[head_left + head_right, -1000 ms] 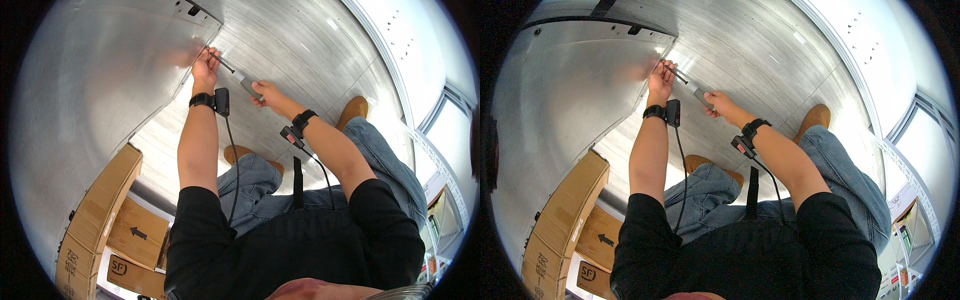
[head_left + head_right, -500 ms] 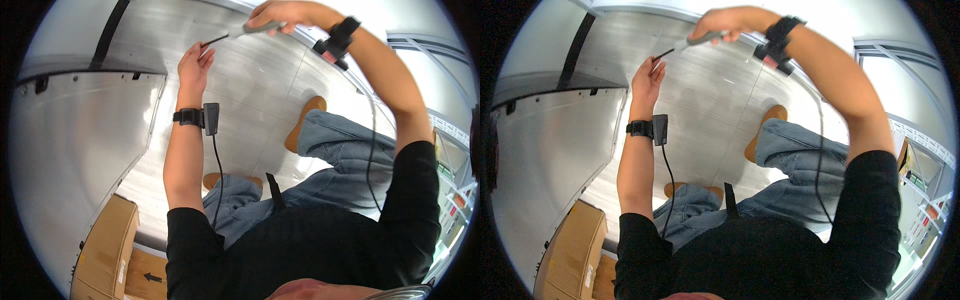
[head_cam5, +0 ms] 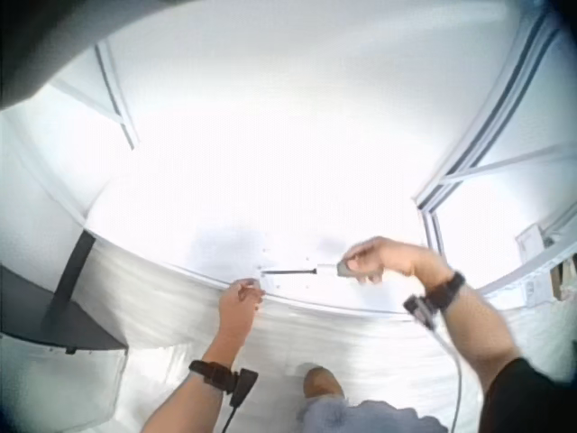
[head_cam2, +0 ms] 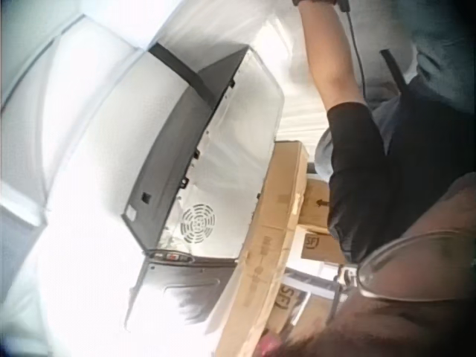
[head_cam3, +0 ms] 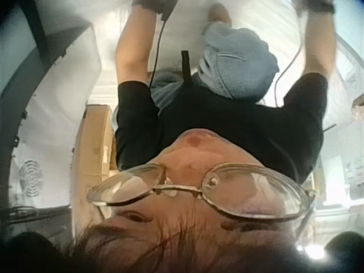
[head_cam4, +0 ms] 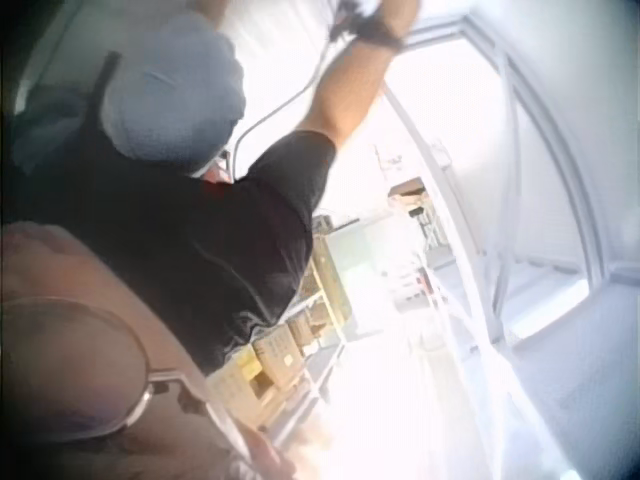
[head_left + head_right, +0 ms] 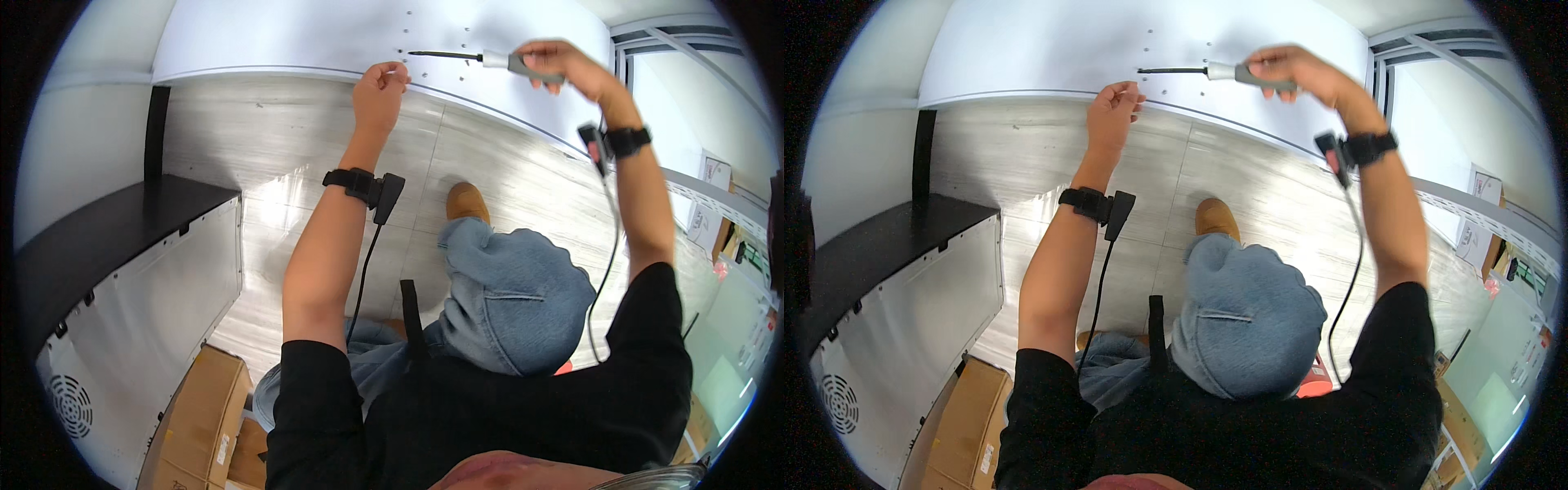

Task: The person uses a screwdriver to fasten screws into the back panel of a black electronic device mounted on a white shelf. They repeatedly insert and tighten screws at multiple locations along the panel's edge.

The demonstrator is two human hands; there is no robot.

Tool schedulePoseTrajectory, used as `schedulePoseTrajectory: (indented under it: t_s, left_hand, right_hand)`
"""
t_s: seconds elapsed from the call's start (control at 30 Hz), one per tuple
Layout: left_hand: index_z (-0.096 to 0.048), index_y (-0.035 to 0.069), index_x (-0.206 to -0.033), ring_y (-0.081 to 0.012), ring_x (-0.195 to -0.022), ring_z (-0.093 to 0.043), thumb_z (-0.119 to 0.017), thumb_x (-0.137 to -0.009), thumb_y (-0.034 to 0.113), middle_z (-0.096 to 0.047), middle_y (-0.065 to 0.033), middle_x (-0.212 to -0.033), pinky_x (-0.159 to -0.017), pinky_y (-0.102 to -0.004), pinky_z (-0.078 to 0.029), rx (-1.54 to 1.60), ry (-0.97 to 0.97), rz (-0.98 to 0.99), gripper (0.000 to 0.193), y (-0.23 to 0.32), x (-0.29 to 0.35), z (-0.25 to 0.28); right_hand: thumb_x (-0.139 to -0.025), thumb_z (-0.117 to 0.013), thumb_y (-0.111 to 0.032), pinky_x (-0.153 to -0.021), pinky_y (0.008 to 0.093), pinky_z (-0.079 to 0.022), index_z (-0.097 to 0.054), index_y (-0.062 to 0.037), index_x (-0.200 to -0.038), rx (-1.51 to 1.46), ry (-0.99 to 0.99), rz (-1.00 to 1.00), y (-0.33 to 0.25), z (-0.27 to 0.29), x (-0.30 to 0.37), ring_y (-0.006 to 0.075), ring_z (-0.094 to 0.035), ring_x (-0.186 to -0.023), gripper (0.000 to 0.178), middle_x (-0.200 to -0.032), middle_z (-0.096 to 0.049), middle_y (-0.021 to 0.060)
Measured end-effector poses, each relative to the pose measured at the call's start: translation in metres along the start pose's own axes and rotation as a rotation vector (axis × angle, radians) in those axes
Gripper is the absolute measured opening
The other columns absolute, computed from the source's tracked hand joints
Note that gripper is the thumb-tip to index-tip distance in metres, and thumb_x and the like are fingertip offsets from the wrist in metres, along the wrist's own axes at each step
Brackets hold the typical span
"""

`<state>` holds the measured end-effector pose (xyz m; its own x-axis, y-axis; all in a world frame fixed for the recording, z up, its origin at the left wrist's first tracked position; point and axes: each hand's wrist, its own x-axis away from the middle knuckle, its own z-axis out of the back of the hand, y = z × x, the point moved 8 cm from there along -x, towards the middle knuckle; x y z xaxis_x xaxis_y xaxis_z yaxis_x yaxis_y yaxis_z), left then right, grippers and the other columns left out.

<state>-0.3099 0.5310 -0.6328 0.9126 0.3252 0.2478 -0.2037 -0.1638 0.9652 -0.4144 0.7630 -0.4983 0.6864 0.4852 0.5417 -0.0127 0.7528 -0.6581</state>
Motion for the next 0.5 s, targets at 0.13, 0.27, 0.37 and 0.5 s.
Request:
schedulePoseTrajectory:
  t_s: [0.13, 0.27, 0.37, 0.5]
  left_hand:
    - [-0.064, 0.005, -0.1, -0.0127, -0.063, -0.053, -0.07, -0.078, 0.013, -0.06, -0.0024, -0.077, -0.061, -0.0265, -0.045, -0.453, 0.038, -0.208, 0.024, -0.01, -0.01, -0.023]
    - [-0.066, 0.006, -0.096, -0.016, -0.062, -0.053, -0.07, -0.075, 0.012, -0.058, -0.0046, -0.077, -0.061, -0.0281, -0.046, -0.636, 0.052, -0.357, 0.022, -0.011, -0.017, -0.033]
    - [-0.067, 0.006, -0.093, -0.0169, -0.063, -0.055, -0.07, -0.076, 0.012, -0.057, -0.005, -0.075, -0.061, -0.0286, -0.046, -0.665, 0.1, -0.359, 0.019, -0.013, -0.02, -0.034]
    - [-0.066, 0.005, -0.091, -0.0152, -0.067, -0.057, -0.068, -0.079, 0.013, -0.061, -0.0048, -0.081, -0.061, -0.028, -0.047, -0.59, 0.168, -0.297, 0.014, -0.014, -0.015, -0.028]
  right_hand:
    - [-0.086, -0.061, -0.035, -0.053, 0.0195, -0.042, -0.059, -0.0034, -0.115, -0.429, 0.129, -0.085, 0.092, -0.033, 0.023, 0.0071, -0.051, -0.062, 0.043, -0.074, -0.06, 0.0007]
    - [-0.084, -0.063, -0.029, -0.057, 0.021, -0.041, -0.061, -0.0024, -0.112, -0.623, 0.114, -0.12, 0.124, -0.059, 0.026, 0.0091, -0.051, -0.066, 0.038, -0.077, -0.058, 0.0023]
    - [-0.085, -0.063, -0.03, -0.058, 0.0212, -0.042, -0.059, -0.0019, -0.114, -0.659, 0.049, -0.109, 0.129, -0.067, 0.019, 0.0091, -0.053, -0.07, 0.041, -0.081, -0.059, 0.0016]
    - [-0.086, -0.061, -0.032, -0.058, 0.0217, -0.041, -0.059, -0.002, -0.114, -0.597, 0.022, -0.099, 0.115, -0.063, 0.007, 0.0093, -0.052, -0.07, 0.041, -0.079, -0.058, 0.0019]
